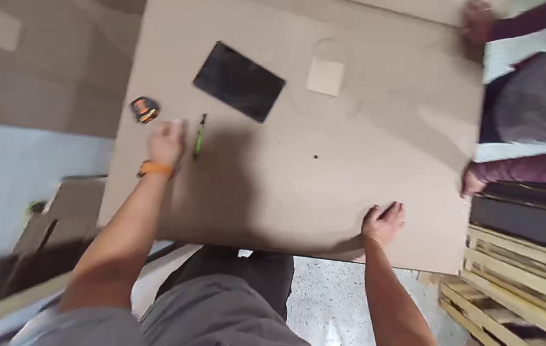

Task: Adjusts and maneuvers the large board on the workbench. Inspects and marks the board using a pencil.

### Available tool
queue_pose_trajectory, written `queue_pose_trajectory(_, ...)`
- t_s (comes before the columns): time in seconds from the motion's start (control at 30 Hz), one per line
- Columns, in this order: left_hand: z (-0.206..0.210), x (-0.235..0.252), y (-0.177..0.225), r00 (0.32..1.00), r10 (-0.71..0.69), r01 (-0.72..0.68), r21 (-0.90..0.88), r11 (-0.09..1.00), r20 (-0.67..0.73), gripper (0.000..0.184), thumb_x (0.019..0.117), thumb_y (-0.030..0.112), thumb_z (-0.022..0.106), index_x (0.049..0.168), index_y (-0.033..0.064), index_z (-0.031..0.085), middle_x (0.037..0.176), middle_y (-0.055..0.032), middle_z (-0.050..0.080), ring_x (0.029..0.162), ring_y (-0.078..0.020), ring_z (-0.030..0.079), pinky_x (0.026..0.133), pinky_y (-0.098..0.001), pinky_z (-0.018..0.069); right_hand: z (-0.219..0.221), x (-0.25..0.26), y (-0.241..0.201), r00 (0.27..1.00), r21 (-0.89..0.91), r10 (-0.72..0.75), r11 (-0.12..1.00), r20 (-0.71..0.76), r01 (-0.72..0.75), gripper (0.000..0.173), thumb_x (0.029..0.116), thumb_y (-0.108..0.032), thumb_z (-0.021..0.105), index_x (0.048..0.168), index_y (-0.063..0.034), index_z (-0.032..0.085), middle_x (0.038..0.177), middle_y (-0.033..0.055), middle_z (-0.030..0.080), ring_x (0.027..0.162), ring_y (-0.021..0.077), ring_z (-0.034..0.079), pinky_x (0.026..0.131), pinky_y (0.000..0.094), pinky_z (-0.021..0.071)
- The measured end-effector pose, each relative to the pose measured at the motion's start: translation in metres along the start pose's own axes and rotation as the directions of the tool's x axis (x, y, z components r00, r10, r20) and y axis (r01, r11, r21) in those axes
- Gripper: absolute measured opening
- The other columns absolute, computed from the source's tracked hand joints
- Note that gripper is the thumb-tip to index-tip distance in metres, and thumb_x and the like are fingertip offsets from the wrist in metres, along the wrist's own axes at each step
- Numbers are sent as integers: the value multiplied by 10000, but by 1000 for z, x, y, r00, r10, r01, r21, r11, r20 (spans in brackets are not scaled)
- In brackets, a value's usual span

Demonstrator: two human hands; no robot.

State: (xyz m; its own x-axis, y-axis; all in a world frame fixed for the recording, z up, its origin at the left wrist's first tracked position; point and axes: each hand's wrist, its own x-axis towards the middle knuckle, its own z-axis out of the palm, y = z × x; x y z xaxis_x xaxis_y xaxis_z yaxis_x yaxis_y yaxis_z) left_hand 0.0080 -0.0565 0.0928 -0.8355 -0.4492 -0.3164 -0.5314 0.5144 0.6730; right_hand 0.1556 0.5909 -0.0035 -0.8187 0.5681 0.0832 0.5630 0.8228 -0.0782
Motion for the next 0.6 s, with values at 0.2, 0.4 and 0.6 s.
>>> queue_pose_trajectory(0.2, 17, -15, 60, 841, 533, -516, 157, 842, -90, 668, 1054, 483, 466, 1529, 14, 437, 1486, -262, 515, 1369, -342, 527, 1135, -485, 446, 3, -4, 0, 999, 2, -20, 1000, -42, 20, 774, 1001, -606, 255, 1581, -116, 403, 1655, 105, 363, 1542, 265, 318, 1257, 553, 212)
queue_pose_trajectory(0.4, 139, -64, 71, 438, 879, -872, 328, 365, 187, 621, 1002, 464, 487, 1507, 103, 520, 1590, -235, 420, 1451, -419, 435, 1159, -581, 387, 1, -2, -2, 996, 43, 18, 999, -93, -14, 784, 966, -618, 291, 1551, -127, 465, 1627, 90, 416, 1514, 265, 371, 1235, 575, 262)
queue_pose_trajectory(0.6, 37, -60, 88, 537, 843, -713, 520, 470, -25, 762, 980, 558, 449, 1531, 33, 472, 1595, -371, 311, 1499, -563, 262, 1204, -728, 169, -2, -3, -5, 993, 90, 19, 996, -114, -9, 795, 959, -624, 285, 1526, -109, 498, 1607, 118, 440, 1500, 292, 391, 1222, 592, 263)
